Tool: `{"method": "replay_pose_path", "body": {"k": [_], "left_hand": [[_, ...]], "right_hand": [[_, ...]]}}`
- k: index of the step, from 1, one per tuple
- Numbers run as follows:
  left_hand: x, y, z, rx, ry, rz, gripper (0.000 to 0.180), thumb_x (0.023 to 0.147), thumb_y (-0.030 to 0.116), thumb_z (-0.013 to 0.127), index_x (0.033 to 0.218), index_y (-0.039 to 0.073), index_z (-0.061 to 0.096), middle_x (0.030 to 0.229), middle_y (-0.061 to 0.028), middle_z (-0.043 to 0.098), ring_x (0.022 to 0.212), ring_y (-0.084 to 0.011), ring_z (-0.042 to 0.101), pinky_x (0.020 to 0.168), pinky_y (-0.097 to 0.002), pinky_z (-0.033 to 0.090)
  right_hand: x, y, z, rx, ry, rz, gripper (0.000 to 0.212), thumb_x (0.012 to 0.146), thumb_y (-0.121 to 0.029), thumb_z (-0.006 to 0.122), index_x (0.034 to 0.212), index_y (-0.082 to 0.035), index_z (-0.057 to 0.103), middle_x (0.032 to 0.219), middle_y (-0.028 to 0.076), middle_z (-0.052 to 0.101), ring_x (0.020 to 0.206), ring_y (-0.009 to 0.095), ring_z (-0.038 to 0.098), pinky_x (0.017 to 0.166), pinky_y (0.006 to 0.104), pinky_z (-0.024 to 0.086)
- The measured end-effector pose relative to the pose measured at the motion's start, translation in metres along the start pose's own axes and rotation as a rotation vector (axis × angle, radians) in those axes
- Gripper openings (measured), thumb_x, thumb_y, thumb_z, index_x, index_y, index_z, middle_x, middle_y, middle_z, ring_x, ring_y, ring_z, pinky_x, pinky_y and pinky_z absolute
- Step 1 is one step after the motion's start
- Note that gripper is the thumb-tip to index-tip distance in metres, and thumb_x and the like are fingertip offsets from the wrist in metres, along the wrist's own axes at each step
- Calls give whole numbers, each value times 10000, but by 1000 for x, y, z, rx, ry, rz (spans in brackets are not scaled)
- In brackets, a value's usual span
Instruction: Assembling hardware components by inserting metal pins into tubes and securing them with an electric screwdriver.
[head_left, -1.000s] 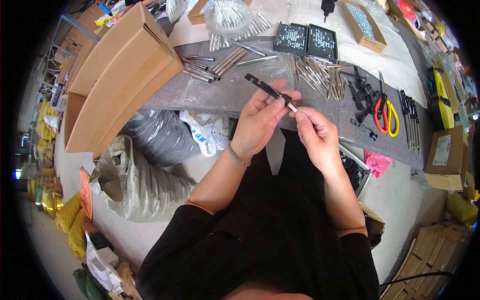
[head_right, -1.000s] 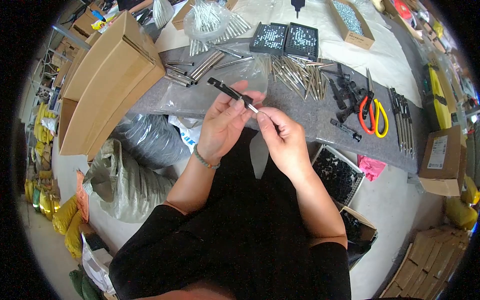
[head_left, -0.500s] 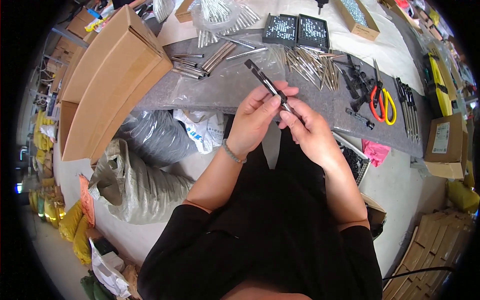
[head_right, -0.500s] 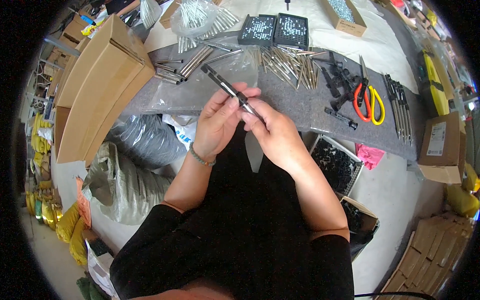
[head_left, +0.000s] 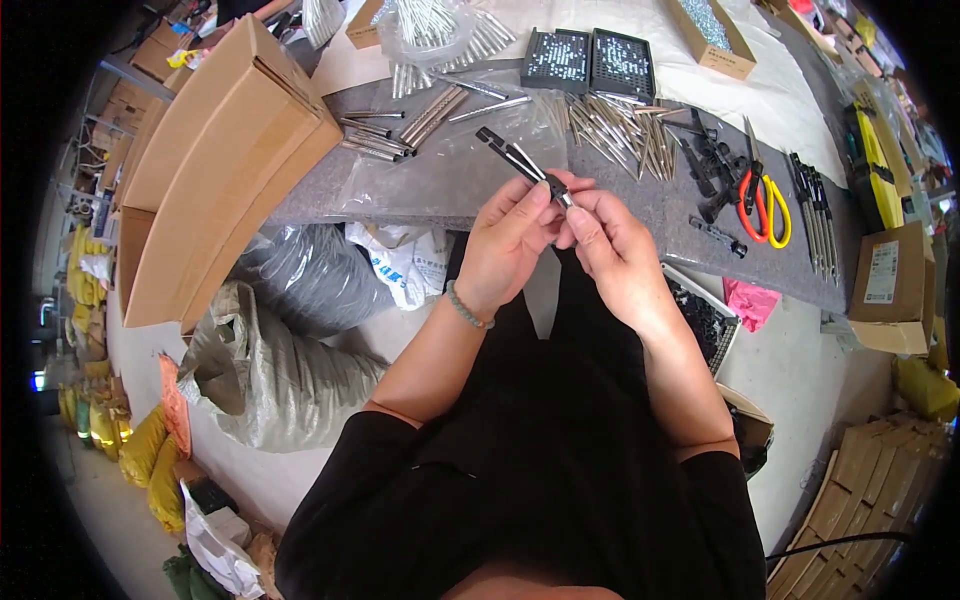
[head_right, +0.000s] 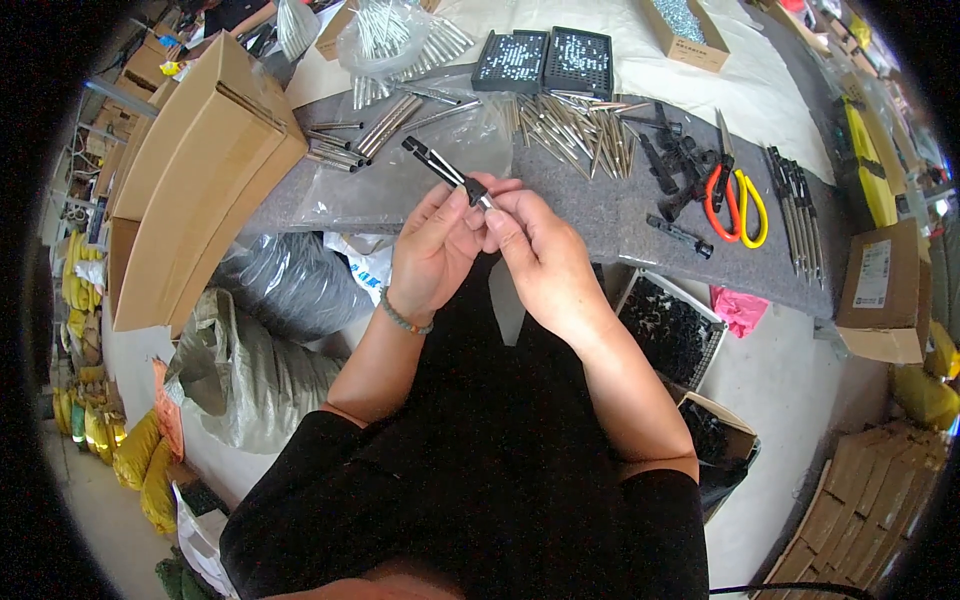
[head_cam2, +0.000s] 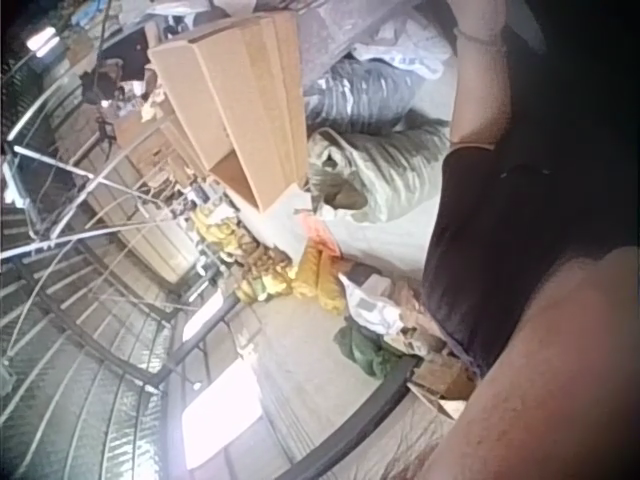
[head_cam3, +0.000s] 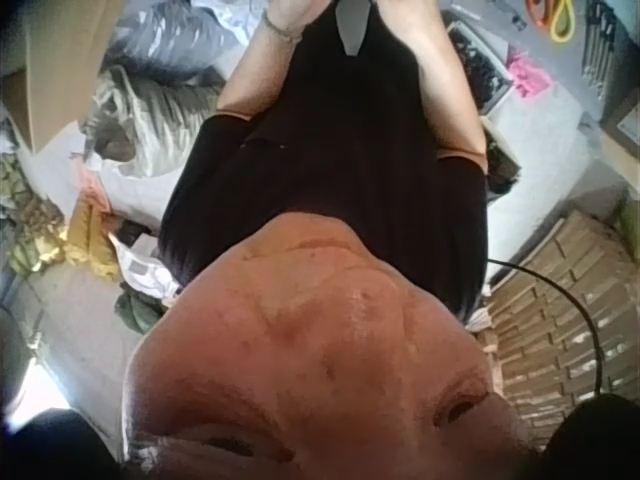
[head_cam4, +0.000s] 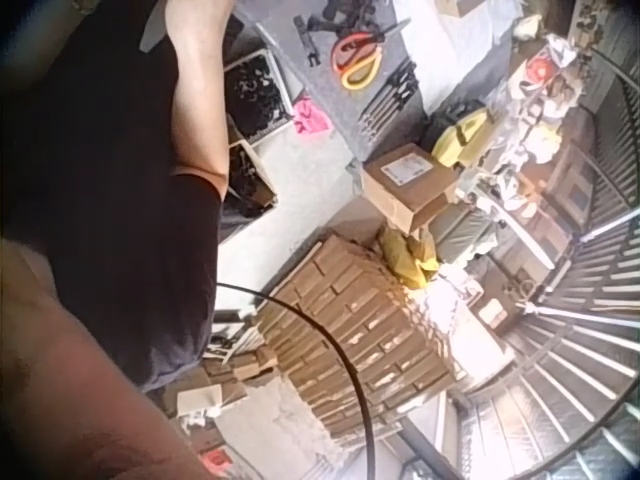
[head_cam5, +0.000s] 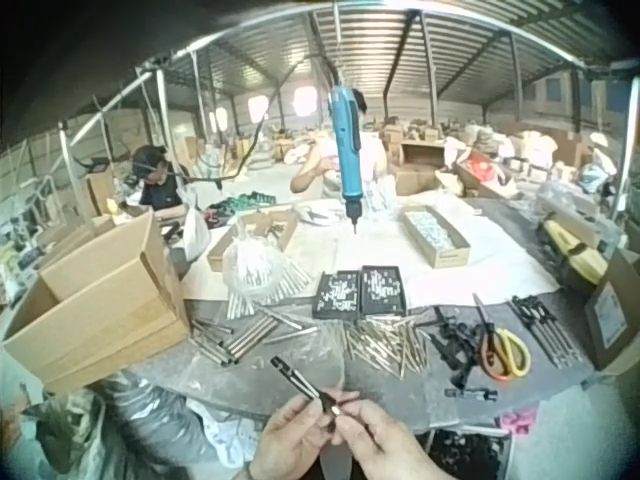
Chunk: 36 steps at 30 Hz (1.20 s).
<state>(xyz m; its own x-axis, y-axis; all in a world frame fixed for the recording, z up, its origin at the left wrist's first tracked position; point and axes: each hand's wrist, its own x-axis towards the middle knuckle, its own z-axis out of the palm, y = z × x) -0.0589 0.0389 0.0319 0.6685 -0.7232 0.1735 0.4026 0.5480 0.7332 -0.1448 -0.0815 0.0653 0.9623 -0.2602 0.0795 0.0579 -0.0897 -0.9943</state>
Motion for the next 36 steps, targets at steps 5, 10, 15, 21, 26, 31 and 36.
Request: {"method": "replay_pose_path", "body": {"k": [5,10,15,21,26,31,36], "left_hand": [[1,1,5,21,35,21,311,980,183,369,1195,-16,473,1216,-213,527,1031,-217,572,856,-348,475],[1,4,4,13,25,27,319,981,200,367,1188,-16,478,1209,-211,531,1022,-213,575,868,-356,475],[1,4,4,32,23,29,315,984,199,357,1172,-19,485,1194,-210,539,1024,-217,573,890,-364,465],[-3,1,17,87,63,110,279,974,199,414,1134,-7,513,1149,-173,571,977,-185,581,809,-316,487],[-8,1,12,279,97,162,270,972,179,419,1124,-17,523,1145,-155,577,1014,-187,570,877,-336,471],[-6,8,0,315,16,124,265,953,134,436,1139,-20,546,1189,-163,561,1072,-205,546,914,-345,444],[-6,9,-2,283,-25,114,274,948,134,447,1153,-19,545,1207,-163,553,1091,-209,535,933,-334,423]], "right_hand": [[1,4,1,-129,33,-90,201,928,-161,511,1020,15,548,845,121,615,768,188,594,723,290,470],[2,6,0,-71,-4,-101,218,933,-172,501,1060,-1,548,881,120,625,802,189,605,734,290,470],[2,2,1,-90,-27,-106,219,936,-171,491,1057,-1,558,876,115,632,802,192,612,718,293,471],[0,6,7,-138,54,-145,197,918,-173,511,1035,-28,574,850,156,628,779,298,627,676,349,478],[-2,-4,8,-430,77,-169,204,928,-142,517,1013,36,570,868,89,627,772,153,579,707,287,469],[10,0,-8,-32,-198,23,229,909,-237,540,912,-12,585,738,64,603,592,178,565,524,285,437],[11,-2,-7,410,-260,279,253,925,-261,533,888,-23,610,682,-9,551,534,60,455,455,188,343]]}}
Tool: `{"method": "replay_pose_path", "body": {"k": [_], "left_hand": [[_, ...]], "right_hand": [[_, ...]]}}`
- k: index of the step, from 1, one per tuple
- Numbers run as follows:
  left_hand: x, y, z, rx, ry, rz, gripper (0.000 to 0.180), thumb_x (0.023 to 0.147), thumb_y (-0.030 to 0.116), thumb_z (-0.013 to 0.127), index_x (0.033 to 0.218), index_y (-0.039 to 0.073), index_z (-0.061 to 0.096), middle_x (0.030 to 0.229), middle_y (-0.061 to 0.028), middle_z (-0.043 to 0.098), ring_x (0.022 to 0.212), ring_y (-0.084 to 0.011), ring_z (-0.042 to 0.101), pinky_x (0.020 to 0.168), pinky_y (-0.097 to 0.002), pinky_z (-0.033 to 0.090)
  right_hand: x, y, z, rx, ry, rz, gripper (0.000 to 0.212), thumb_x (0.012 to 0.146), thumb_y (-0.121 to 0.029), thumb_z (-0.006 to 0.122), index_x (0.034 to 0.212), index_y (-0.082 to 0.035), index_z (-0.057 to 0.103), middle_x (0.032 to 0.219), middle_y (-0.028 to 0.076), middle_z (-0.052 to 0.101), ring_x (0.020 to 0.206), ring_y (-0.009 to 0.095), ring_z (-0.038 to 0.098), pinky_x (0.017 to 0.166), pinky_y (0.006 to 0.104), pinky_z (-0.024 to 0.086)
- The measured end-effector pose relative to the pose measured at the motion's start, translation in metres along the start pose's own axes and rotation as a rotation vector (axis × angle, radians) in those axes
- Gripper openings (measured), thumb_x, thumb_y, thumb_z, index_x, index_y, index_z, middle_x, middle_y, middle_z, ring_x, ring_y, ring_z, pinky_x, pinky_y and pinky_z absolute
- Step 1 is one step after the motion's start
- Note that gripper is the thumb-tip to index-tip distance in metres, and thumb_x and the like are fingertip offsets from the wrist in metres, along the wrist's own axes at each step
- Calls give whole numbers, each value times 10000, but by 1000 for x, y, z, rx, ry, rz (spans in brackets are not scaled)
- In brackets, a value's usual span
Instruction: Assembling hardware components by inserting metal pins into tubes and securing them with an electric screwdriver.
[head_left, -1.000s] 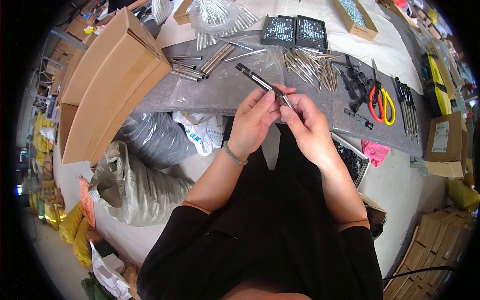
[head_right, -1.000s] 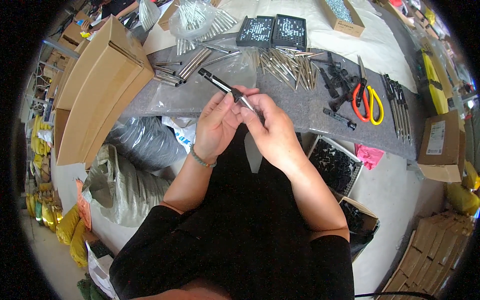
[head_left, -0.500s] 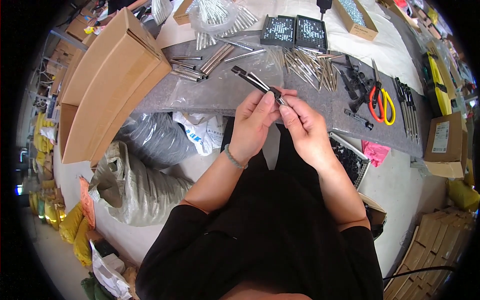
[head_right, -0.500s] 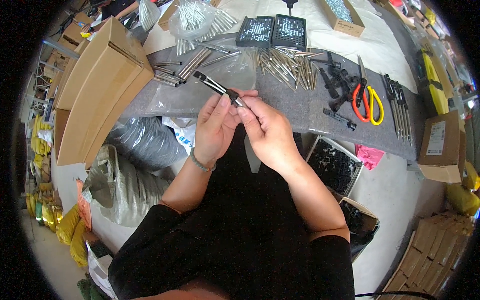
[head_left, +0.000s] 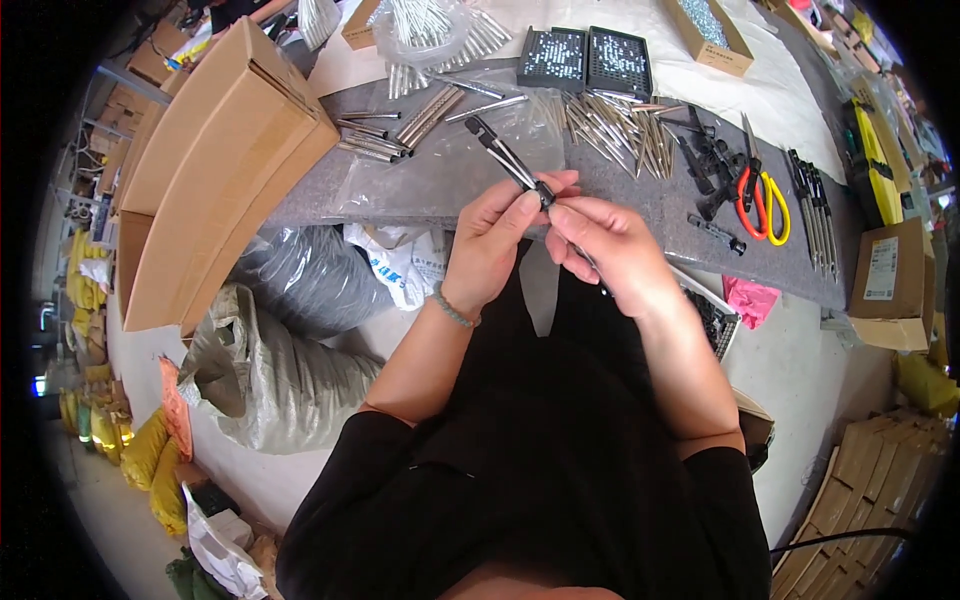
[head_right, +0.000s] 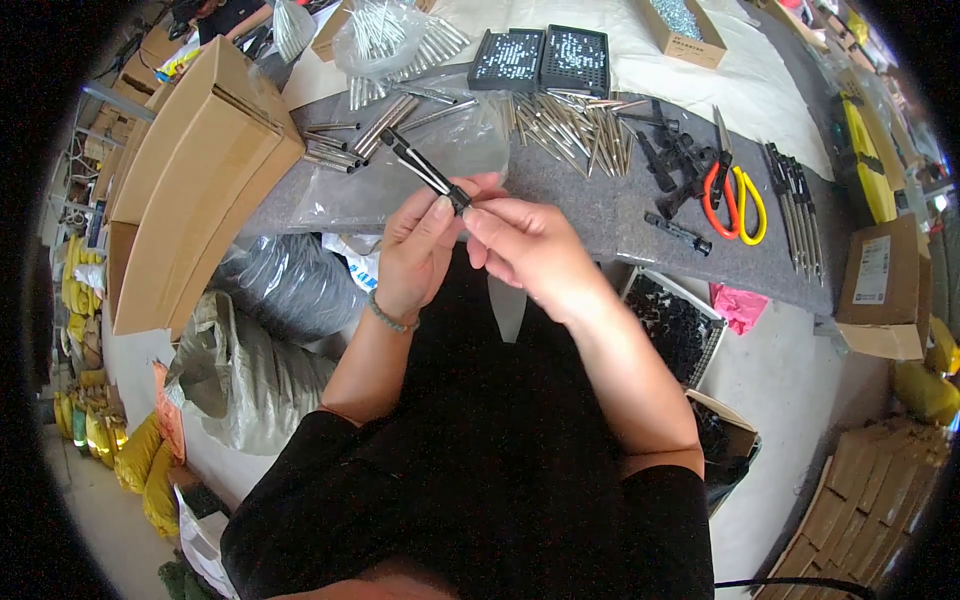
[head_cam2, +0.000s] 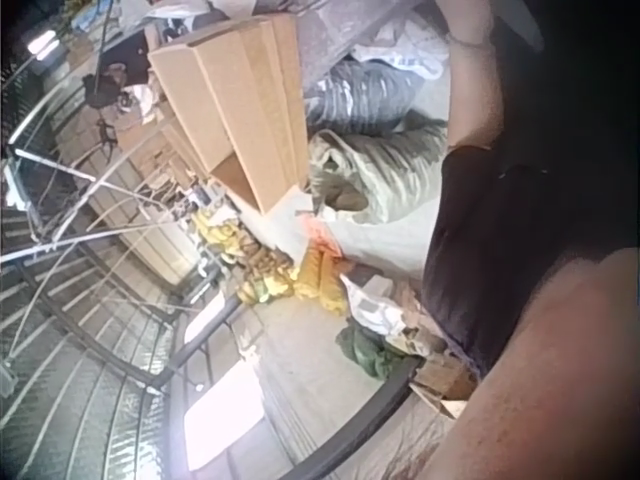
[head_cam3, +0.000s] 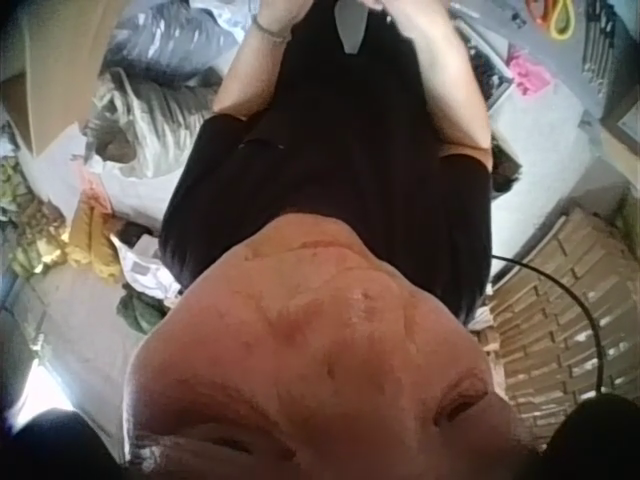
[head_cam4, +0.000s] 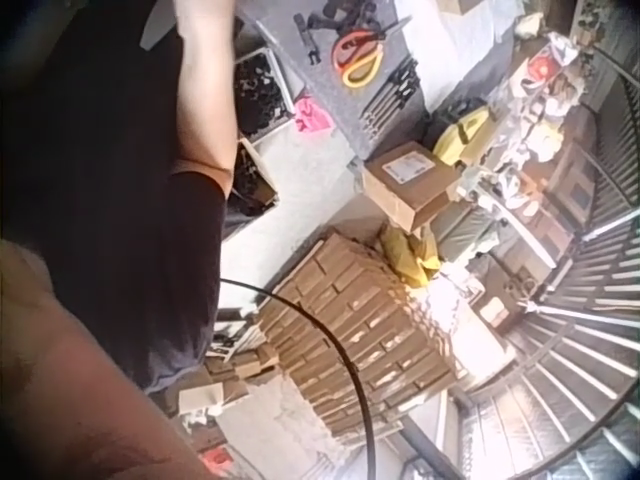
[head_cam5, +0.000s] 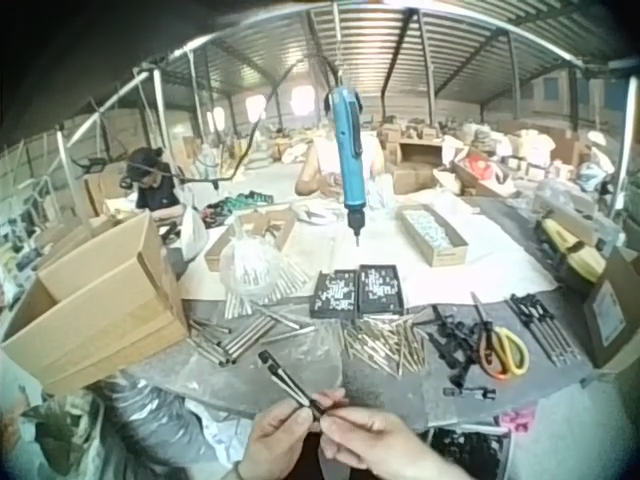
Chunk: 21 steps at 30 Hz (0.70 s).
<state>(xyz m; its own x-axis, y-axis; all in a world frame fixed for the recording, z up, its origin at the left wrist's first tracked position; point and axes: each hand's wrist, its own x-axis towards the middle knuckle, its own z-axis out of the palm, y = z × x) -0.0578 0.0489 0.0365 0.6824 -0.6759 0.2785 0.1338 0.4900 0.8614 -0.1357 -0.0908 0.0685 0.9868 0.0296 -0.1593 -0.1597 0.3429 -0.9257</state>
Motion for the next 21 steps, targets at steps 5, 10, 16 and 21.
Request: {"method": "replay_pose_path", "body": {"k": [5,10,16,21], "left_hand": [[-5,-13,16,0,228,79,286,964,145,400,1150,-39,516,1233,-182,525,1093,-273,543,966,-396,414],[-2,-16,16,-96,234,43,288,968,147,393,1156,-37,510,1234,-179,527,1095,-259,543,966,-380,419],[-2,-15,9,-130,190,33,250,948,130,455,1117,-22,558,1208,-148,550,1072,-180,534,922,-325,432],[-1,-11,6,-68,161,33,264,961,136,408,1122,-19,549,1225,-189,532,1075,-212,545,957,-347,416]], "right_hand": [[0,19,23,-1270,622,-812,180,817,-184,607,947,-60,607,709,63,588,607,245,587,525,333,468],[-2,13,25,-1369,622,-655,214,818,-191,638,992,-68,622,823,104,637,666,285,621,566,360,488],[0,15,20,-1177,520,-585,204,866,-237,559,1011,-95,575,792,102,610,697,319,619,565,412,486],[0,12,20,-1120,481,-542,212,874,-238,550,1032,-98,568,823,108,618,726,329,619,582,418,490]]}}
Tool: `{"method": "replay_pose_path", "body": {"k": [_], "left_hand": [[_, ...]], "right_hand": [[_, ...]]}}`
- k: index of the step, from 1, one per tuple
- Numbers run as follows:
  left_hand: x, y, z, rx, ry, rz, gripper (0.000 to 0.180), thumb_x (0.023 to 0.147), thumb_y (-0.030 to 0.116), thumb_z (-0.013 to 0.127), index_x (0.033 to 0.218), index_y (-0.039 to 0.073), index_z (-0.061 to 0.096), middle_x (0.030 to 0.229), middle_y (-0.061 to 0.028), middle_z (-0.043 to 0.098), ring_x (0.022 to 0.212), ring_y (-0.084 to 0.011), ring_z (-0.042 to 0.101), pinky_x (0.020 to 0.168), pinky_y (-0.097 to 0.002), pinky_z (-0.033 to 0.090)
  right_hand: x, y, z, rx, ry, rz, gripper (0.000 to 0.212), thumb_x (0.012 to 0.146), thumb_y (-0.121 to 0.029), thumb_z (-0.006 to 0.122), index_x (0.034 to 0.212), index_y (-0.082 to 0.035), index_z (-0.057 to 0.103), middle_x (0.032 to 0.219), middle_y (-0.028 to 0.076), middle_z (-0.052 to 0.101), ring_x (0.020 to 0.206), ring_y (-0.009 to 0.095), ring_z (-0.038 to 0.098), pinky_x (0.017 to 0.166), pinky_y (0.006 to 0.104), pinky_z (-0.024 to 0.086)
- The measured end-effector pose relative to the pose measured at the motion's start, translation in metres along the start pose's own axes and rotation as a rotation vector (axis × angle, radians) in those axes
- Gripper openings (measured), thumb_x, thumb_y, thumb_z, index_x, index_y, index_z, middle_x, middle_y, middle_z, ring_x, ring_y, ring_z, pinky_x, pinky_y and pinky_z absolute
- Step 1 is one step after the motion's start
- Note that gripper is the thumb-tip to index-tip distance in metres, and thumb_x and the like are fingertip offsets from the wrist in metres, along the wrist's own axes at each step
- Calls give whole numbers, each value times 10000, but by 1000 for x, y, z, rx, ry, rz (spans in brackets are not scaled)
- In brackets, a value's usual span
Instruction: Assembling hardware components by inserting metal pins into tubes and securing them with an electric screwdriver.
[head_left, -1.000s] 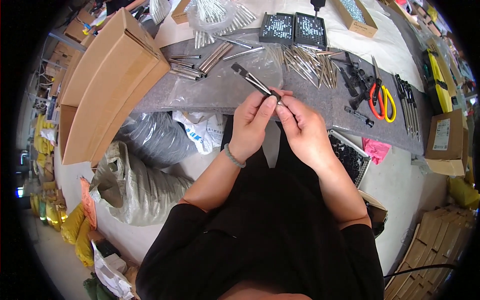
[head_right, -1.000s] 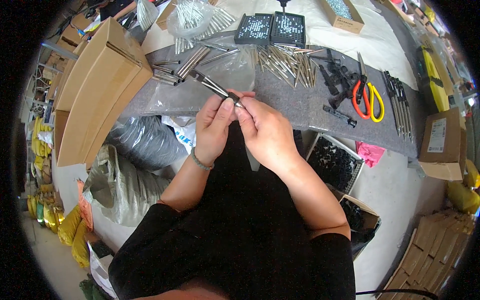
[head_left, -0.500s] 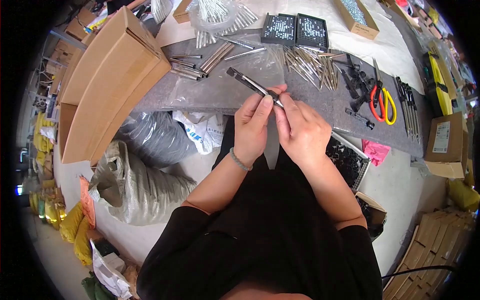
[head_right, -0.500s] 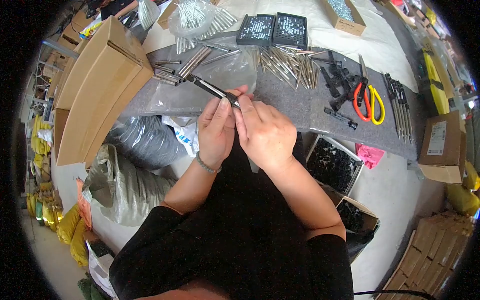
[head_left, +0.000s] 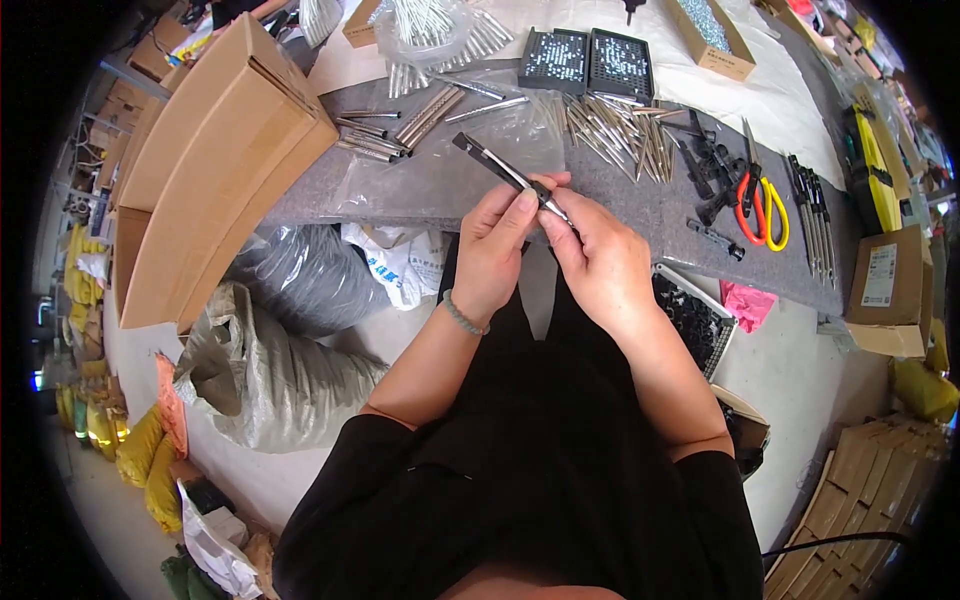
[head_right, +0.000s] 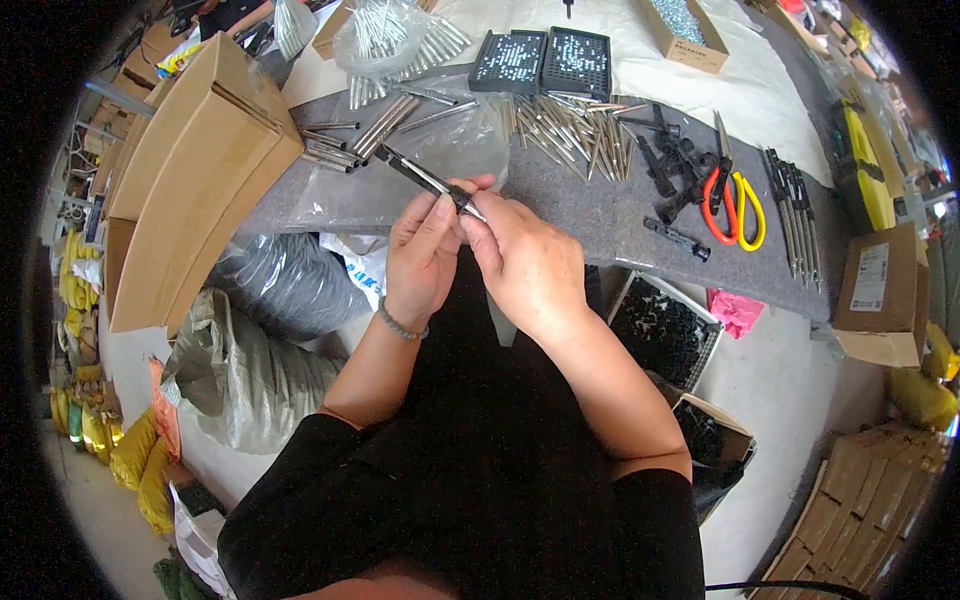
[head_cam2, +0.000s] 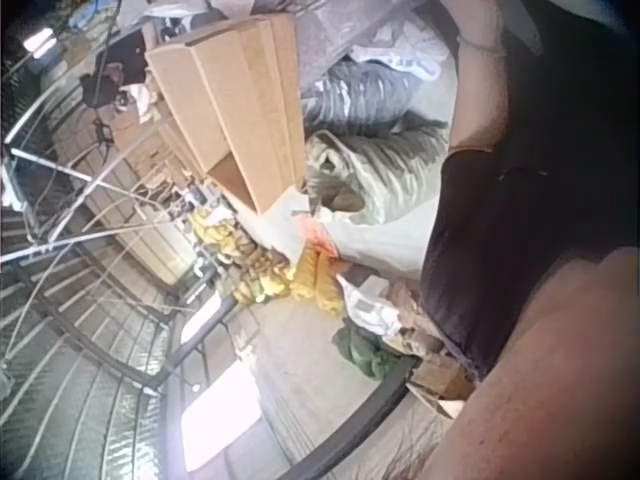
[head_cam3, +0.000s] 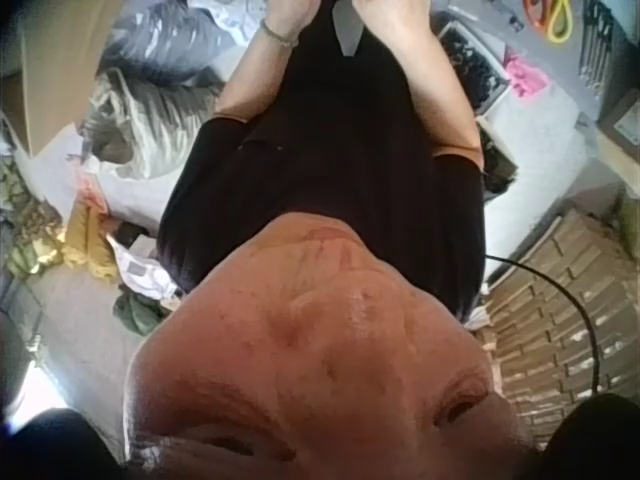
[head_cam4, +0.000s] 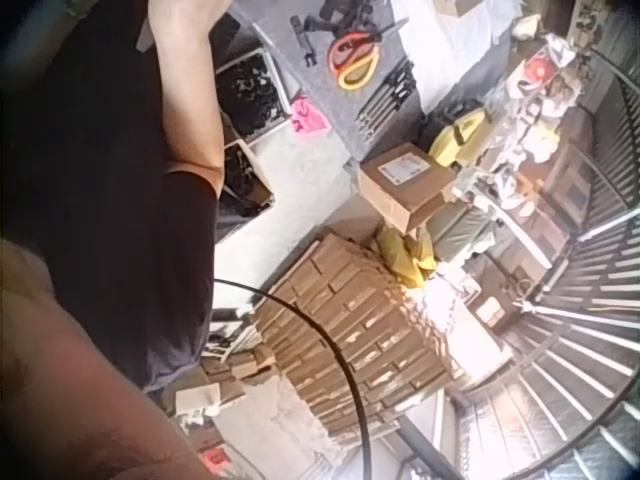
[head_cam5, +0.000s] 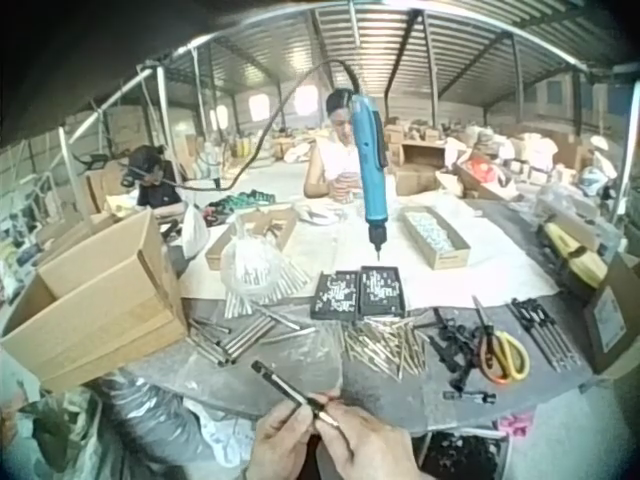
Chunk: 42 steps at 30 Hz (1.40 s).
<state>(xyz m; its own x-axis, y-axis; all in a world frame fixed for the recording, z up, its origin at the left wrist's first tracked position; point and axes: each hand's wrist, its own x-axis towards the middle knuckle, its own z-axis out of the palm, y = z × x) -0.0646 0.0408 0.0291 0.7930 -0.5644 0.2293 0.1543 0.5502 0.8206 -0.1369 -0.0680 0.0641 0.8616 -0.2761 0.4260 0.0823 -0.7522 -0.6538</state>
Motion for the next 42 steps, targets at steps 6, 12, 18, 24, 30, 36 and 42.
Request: {"method": "replay_pose_path", "body": {"k": [6,12,18,24,30,36,42], "left_hand": [[2,1,-1,-33,-16,-29,251,945,130,459,1110,-29,562,1187,-157,561,1073,-192,533,932,-325,421],[3,-2,-1,36,-6,11,251,944,129,460,1103,-33,568,1162,-151,581,1077,-191,534,948,-324,405],[5,1,1,117,10,40,258,942,134,460,1100,-39,568,1153,-147,585,1075,-197,536,958,-329,394],[0,0,7,252,-87,80,284,957,146,404,1127,-47,525,1182,-201,551,1078,-256,543,980,-392,382],[-4,-19,19,94,-37,-130,317,969,200,409,1196,-5,494,1204,-132,546,1020,-184,560,876,-322,454],[-9,-30,29,206,-127,-269,428,983,249,378,1329,4,322,1293,-143,464,996,-220,580,853,-338,474],[5,-2,-8,399,-54,-130,327,930,160,505,1224,18,481,1148,-86,567,924,-133,575,813,-277,466]], "right_hand": [[0,2,0,91,-35,62,211,874,-245,553,1025,-99,572,827,119,618,739,335,617,587,423,489],[-1,2,4,14,17,45,208,872,-260,556,1001,-99,576,801,111,620,722,330,618,568,422,485],[-1,1,-2,-24,15,15,203,870,-260,558,988,-95,570,785,111,620,705,329,618,560,420,484],[-18,4,-7,-92,38,-7,168,870,-233,555,873,-66,535,756,127,604,635,323,609,528,408,480],[-24,21,-16,-89,-32,71,207,872,-262,545,911,-58,546,803,138,617,684,347,606,583,419,490],[-10,136,-98,-729,262,289,224,869,-167,469,1030,-44,563,880,159,609,717,355,611,603,436,500],[-20,239,-179,-1182,160,247,349,822,-160,514,1156,-69,557,1104,141,571,993,301,561,839,409,444]]}}
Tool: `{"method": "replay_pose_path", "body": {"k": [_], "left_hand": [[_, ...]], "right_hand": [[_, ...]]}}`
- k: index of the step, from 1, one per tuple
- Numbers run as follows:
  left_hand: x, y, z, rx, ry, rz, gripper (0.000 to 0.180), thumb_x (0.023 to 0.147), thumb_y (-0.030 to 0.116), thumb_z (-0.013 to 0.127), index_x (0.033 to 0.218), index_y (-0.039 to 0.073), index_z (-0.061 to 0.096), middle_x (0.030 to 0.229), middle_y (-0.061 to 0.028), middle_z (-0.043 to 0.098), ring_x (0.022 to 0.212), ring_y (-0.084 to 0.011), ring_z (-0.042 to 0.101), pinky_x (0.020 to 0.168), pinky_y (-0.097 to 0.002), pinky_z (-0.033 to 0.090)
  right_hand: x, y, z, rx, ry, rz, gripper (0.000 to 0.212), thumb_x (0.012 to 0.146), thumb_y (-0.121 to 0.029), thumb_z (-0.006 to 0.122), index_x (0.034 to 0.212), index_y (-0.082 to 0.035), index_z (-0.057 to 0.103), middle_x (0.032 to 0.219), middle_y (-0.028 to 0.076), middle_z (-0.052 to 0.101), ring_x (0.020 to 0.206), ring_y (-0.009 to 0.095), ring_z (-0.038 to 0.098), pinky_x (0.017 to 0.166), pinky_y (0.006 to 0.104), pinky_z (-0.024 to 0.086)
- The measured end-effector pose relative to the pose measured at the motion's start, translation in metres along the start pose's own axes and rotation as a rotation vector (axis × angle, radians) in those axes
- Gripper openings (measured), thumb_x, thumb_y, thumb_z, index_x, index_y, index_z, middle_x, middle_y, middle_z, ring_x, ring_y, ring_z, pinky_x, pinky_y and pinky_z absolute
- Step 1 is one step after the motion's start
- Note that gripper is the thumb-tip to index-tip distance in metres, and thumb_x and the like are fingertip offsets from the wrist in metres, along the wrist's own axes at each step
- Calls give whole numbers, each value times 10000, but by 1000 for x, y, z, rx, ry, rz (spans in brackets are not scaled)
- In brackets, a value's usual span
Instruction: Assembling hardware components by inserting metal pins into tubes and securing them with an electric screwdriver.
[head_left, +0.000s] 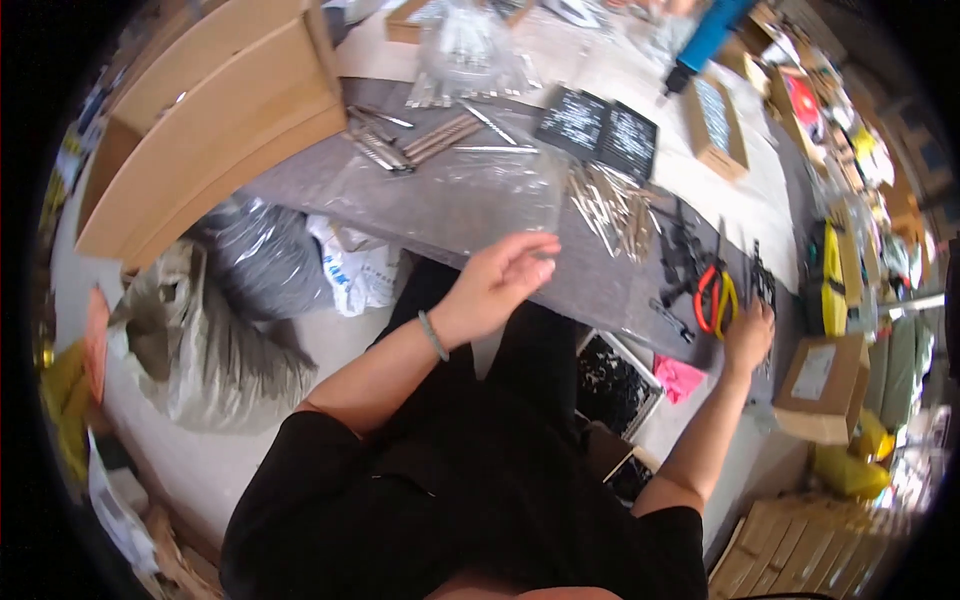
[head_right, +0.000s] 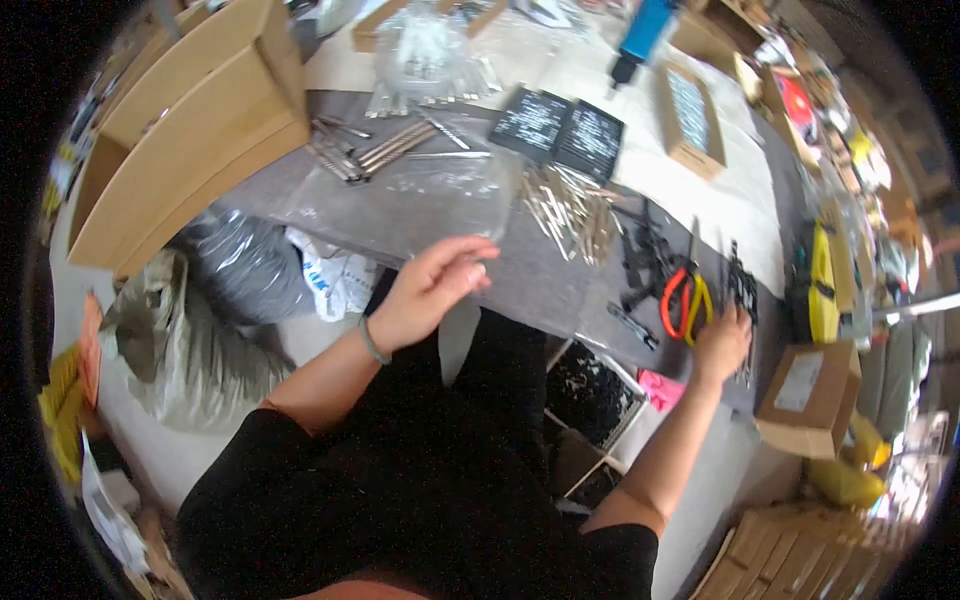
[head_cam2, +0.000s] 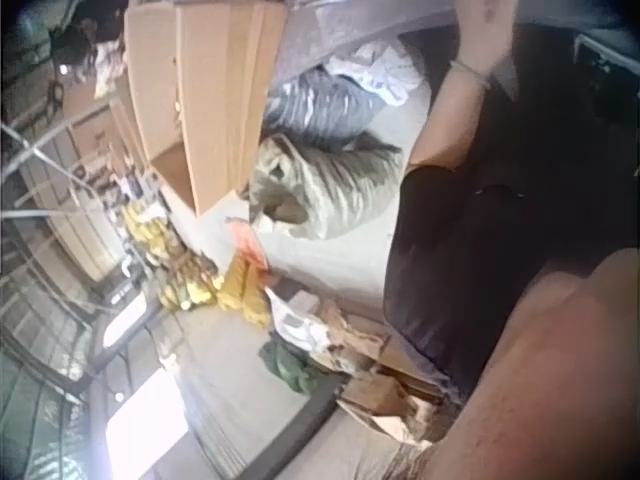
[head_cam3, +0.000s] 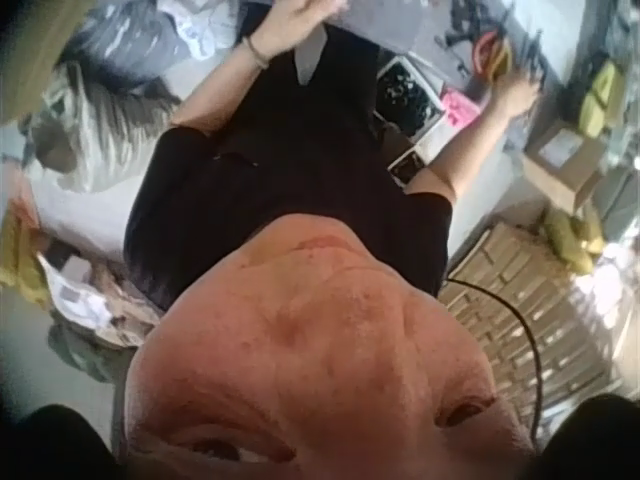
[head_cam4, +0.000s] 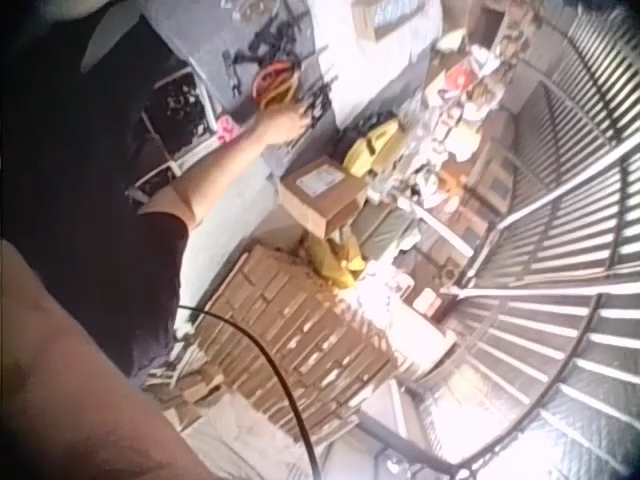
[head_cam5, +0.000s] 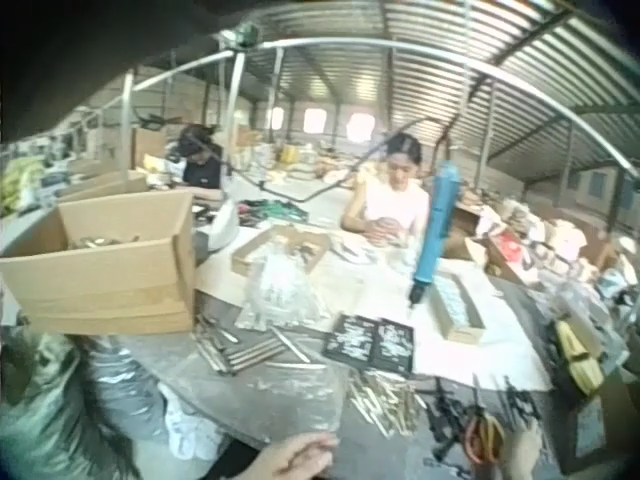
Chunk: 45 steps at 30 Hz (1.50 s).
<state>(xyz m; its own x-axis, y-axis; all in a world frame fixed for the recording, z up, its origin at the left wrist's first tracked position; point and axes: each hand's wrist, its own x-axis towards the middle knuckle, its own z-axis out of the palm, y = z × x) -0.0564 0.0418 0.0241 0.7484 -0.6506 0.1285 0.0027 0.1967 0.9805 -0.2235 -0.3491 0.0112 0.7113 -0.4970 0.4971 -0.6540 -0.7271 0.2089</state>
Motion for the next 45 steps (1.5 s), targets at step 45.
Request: {"method": "replay_pose_path", "body": {"k": [45], "left_hand": [[174,-12,-147,876,436,-72,560,618,168,764,1066,-50,509,1027,-209,608,970,-313,589,844,-359,460]], "right_hand": [[157,-376,-91,1025,163,-604,294,791,12,462,1068,3,563,1005,208,610,950,373,565,821,445,435]]}}
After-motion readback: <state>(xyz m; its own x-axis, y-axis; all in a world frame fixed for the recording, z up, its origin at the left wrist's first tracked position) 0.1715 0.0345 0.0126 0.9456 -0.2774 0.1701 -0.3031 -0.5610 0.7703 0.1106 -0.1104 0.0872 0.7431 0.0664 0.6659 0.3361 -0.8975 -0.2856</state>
